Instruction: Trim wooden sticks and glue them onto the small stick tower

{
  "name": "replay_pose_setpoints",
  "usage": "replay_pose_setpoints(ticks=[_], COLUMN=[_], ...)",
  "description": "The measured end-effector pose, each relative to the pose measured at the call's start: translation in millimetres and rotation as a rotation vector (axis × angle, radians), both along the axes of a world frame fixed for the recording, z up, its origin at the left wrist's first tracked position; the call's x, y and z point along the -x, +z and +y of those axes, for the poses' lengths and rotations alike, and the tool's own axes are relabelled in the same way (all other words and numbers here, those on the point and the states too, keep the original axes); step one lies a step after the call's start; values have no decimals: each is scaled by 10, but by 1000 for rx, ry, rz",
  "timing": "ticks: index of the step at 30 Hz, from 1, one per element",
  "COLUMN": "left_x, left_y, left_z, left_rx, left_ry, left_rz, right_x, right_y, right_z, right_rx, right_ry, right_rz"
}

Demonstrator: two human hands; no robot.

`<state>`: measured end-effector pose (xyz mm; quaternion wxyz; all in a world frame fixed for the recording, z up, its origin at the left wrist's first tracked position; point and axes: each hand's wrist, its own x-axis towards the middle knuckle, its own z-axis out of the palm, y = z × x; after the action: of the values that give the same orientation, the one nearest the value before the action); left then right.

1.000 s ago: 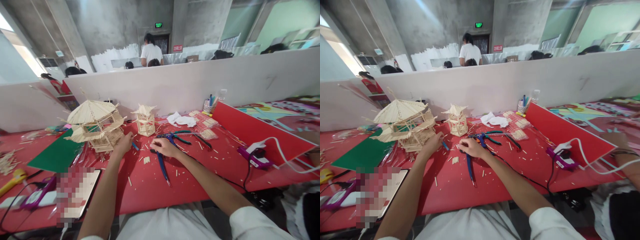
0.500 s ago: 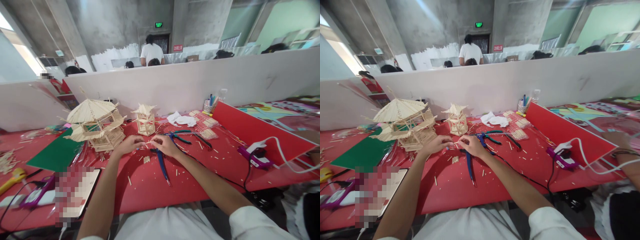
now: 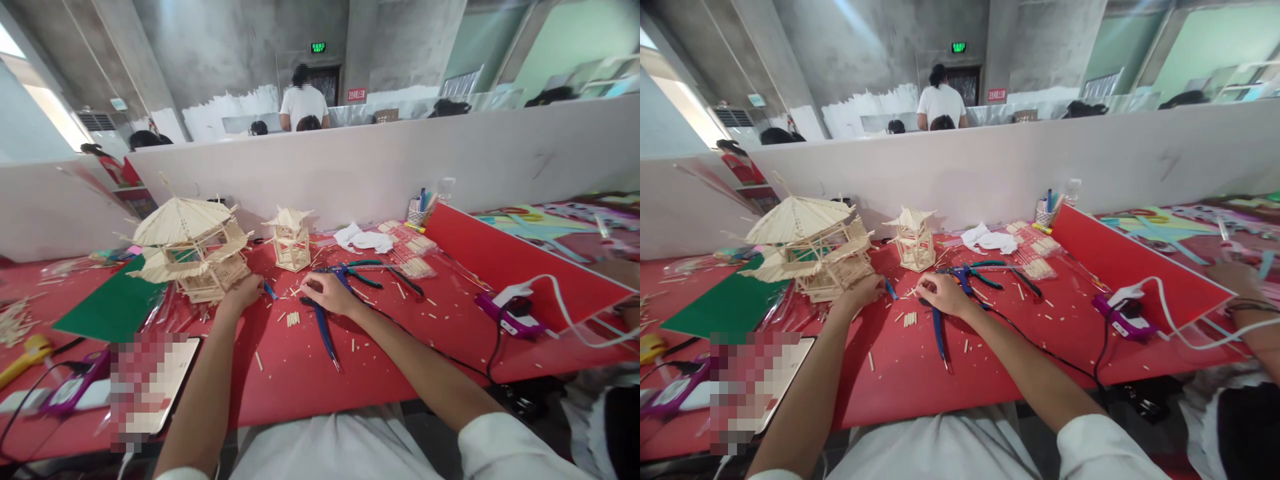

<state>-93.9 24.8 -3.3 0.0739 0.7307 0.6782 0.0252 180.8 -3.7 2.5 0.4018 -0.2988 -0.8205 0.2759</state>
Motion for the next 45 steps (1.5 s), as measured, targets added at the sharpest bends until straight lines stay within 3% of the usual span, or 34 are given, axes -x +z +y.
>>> replay_pose_setpoints(ticks=[4,9,21,25,37,45], left_x=[-53,-32,-54,-49,-11,-68], left_y=[110,180,294,322,257,335], left_z=[-77,-98,-134,-154,-157,-201], left_rx=[-94,-218,-214,-185,-233,-244], left_ry=[24,46,164,150,150,188], left_rz=[92,-46,-95,-81,-94,44], right_x=[-6,-12,-15,-12,-18,-3], right_y=[2,12,23,11,20,-9], right_z=[5,4,-3,-1,-5,4], right_rx=[-3,1,-1,2,-14,-24], right_ry=[-7,-3,-4,8,1,4], right_rz=[-7,-9,-24,-29,-49,-65])
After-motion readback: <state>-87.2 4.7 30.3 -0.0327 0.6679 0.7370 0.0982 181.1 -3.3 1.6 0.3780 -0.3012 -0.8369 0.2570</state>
